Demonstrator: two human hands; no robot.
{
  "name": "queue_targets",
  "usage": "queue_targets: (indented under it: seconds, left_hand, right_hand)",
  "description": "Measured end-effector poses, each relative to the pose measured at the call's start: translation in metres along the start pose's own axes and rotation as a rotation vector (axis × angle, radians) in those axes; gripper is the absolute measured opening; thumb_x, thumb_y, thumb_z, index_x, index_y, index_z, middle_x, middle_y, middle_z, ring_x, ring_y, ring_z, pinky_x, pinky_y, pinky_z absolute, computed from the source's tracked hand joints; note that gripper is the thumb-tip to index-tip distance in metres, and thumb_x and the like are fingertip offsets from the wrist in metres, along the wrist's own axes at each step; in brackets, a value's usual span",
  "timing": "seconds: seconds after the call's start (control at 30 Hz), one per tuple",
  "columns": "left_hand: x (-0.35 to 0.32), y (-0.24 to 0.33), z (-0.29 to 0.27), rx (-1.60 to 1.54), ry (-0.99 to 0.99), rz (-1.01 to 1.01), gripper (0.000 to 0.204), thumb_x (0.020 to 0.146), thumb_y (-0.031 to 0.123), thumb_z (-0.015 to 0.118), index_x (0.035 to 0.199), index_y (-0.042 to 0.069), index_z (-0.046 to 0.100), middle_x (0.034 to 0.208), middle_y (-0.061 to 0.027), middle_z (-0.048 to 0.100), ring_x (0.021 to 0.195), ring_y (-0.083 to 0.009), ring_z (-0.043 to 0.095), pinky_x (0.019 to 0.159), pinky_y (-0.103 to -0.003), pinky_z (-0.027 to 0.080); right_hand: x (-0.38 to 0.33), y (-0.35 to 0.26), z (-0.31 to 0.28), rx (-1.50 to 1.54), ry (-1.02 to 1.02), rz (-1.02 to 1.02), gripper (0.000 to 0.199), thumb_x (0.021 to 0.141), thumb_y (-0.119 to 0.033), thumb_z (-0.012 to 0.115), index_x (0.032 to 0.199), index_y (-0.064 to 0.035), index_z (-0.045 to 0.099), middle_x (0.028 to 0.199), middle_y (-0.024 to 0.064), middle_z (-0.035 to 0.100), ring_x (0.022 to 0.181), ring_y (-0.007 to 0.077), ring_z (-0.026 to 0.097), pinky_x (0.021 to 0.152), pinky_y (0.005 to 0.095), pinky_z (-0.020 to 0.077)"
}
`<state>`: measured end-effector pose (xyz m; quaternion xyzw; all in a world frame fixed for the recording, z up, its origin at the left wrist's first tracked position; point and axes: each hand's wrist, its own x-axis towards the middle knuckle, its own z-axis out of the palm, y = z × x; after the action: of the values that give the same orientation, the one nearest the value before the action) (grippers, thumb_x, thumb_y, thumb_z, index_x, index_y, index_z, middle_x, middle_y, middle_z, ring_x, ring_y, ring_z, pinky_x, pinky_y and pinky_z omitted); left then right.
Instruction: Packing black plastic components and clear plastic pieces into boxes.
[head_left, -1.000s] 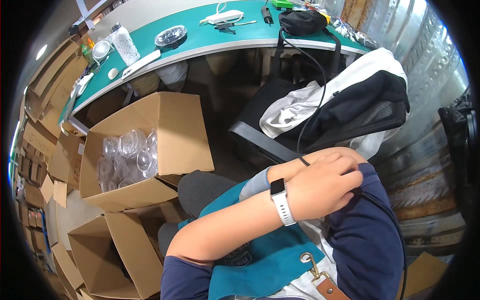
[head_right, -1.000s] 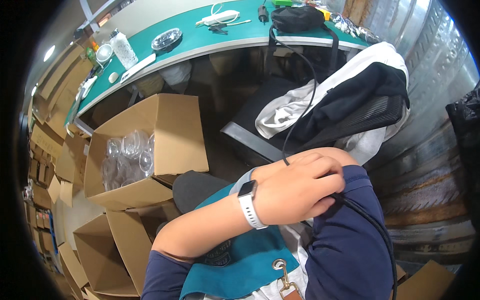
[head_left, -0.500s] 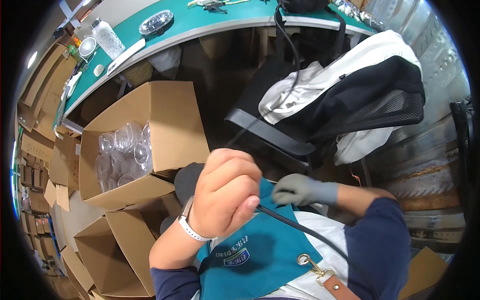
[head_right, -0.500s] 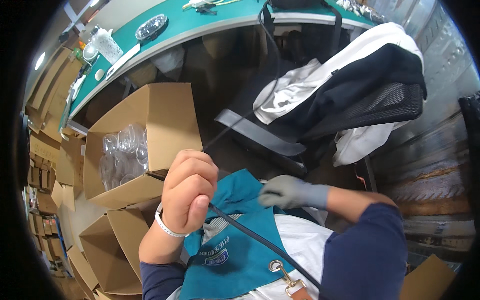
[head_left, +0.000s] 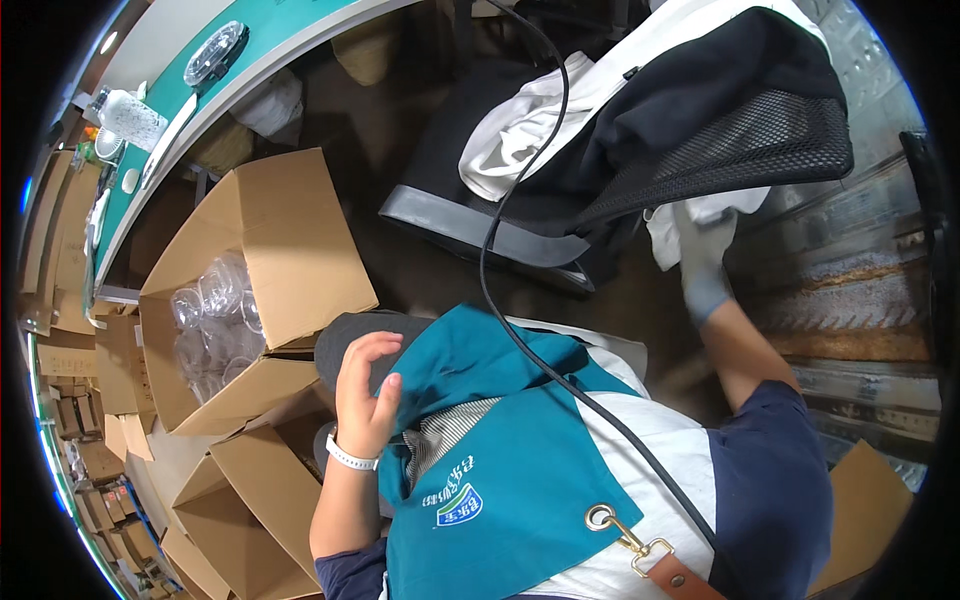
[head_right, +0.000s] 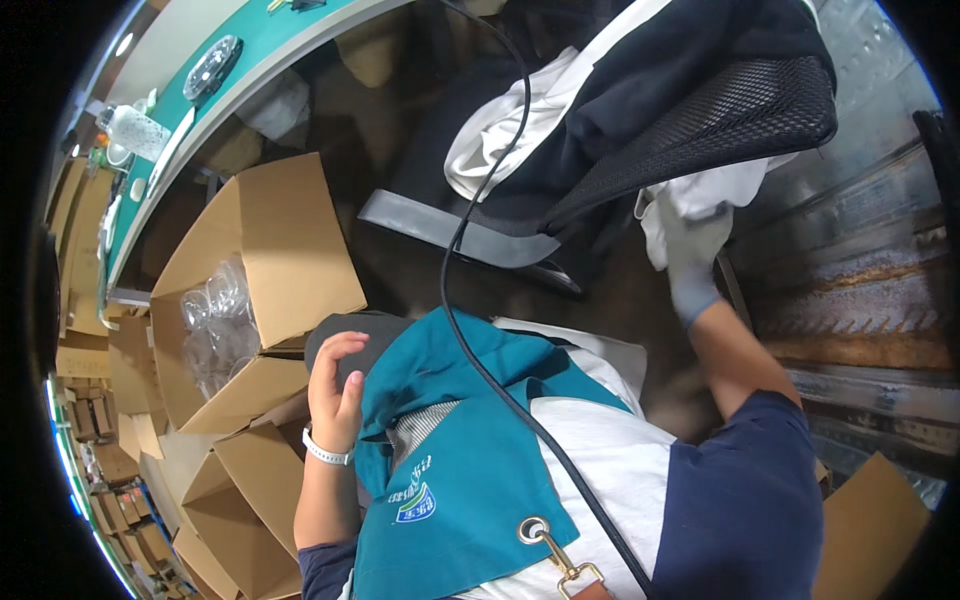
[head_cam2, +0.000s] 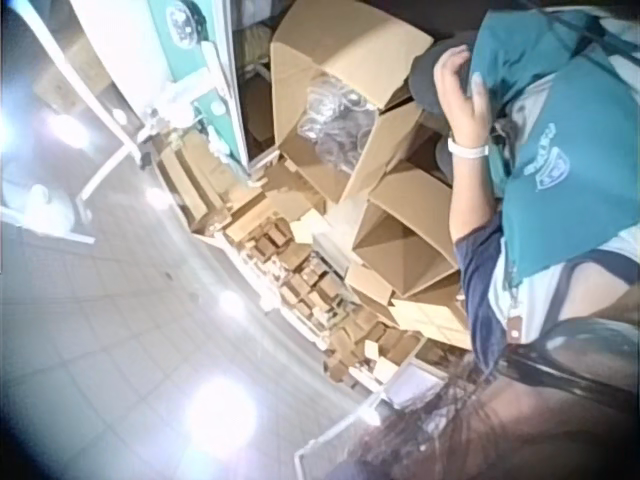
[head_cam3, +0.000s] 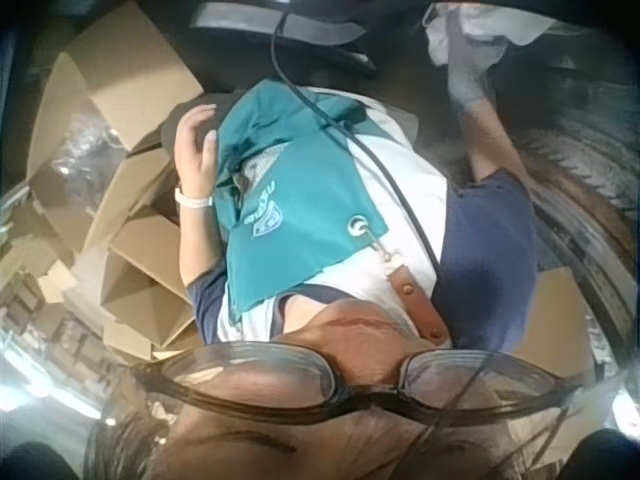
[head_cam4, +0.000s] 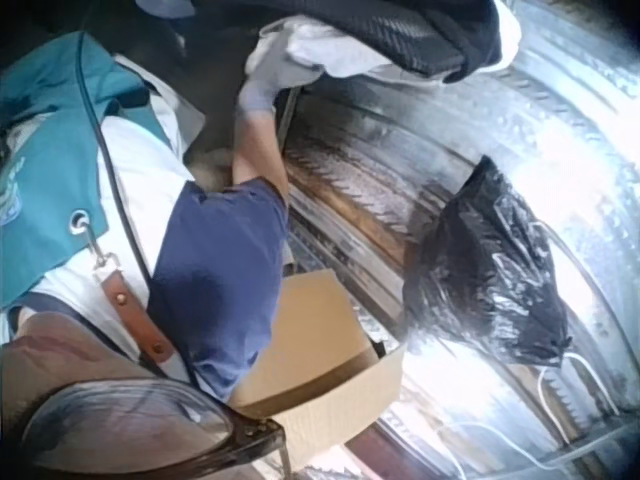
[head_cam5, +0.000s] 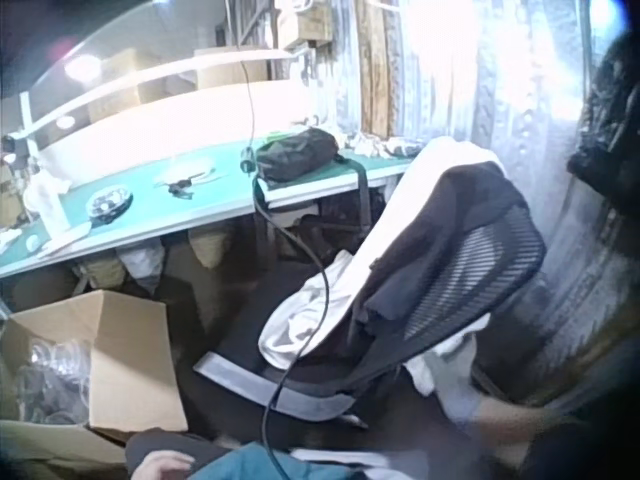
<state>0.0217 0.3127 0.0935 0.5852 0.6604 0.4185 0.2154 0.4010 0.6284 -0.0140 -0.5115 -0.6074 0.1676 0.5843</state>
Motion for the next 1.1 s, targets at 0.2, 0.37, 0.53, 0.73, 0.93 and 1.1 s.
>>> queue_targets:
  seconds: [0.2,0.37,0.53,0.73,0.93,1.1]
  left_hand:
    - [-0.009,-0.003,-0.016,0.046,-0.010,0.012,0.030,0.089,0.022,0.060,0.111,0.000,0.059,0.118,-0.0176,0.062,0.112,-0.0330,0.058,0.099,-0.041,0.044]
    - [-0.005,0.002,-0.010,0.065,-0.149,-0.034,0.018,0.083,0.008,0.060,0.099,0.001,0.062,0.102,-0.0154,0.065,0.099,-0.0332,0.062,0.090,-0.041,0.048]
    - [0.027,0.007,0.078,0.117,-0.745,0.137,0.019,0.083,0.006,0.058,0.101,0.002,0.066,0.098,-0.0184,0.065,0.096,-0.0364,0.061,0.087,-0.044,0.050]
    - [0.072,0.024,0.250,-0.636,-0.765,-0.200,0.084,0.094,0.052,0.059,0.151,-0.001,0.026,0.153,-0.0237,0.037,0.141,-0.0381,0.037,0.114,-0.041,0.033]
    - [0.123,0.100,0.269,-1.519,-0.852,-1.112,0.075,0.093,0.064,0.050,0.145,0.009,0.045,0.145,-0.0164,0.050,0.132,-0.0328,0.049,0.109,-0.051,0.039]
    - [0.125,0.077,0.233,-1.586,-0.884,-0.757,0.054,0.088,0.021,0.065,0.135,-0.002,0.051,0.132,-0.0187,0.060,0.117,-0.0308,0.062,0.105,-0.047,0.047]
  right_hand:
    - [0.125,0.073,-0.071,0.635,0.036,0.449,0.056,0.099,-0.044,0.051,0.143,-0.0100,0.046,0.139,0.0062,0.052,0.126,0.0246,0.049,0.109,0.0398,0.0384]
    - [0.144,0.123,-0.222,0.000,-0.560,0.010,0.059,0.097,-0.035,0.057,0.146,-0.0070,0.041,0.143,0.0076,0.049,0.130,0.0237,0.047,0.112,0.0388,0.0361]
    - [0.061,0.036,-0.226,0.810,-0.576,0.770,0.068,0.091,-0.032,0.065,0.148,-0.0054,0.037,0.146,0.0120,0.046,0.131,0.0217,0.045,0.114,0.0333,0.0321]
    - [0.006,0.023,-0.228,0.702,-0.557,0.639,0.063,0.092,-0.029,0.064,0.145,-0.0047,0.041,0.141,0.0121,0.049,0.128,0.0223,0.048,0.111,0.0339,0.0351]
    - [0.023,0.030,-0.196,0.616,-0.556,0.452,0.057,0.092,-0.025,0.064,0.142,-0.0041,0.044,0.137,0.0122,0.053,0.124,0.0228,0.051,0.108,0.0346,0.0382]
    - [0.015,0.062,-0.236,0.548,-0.565,0.298,0.053,0.093,-0.023,0.063,0.139,-0.0035,0.047,0.134,0.0122,0.055,0.120,0.0233,0.054,0.106,0.0351,0.0407]
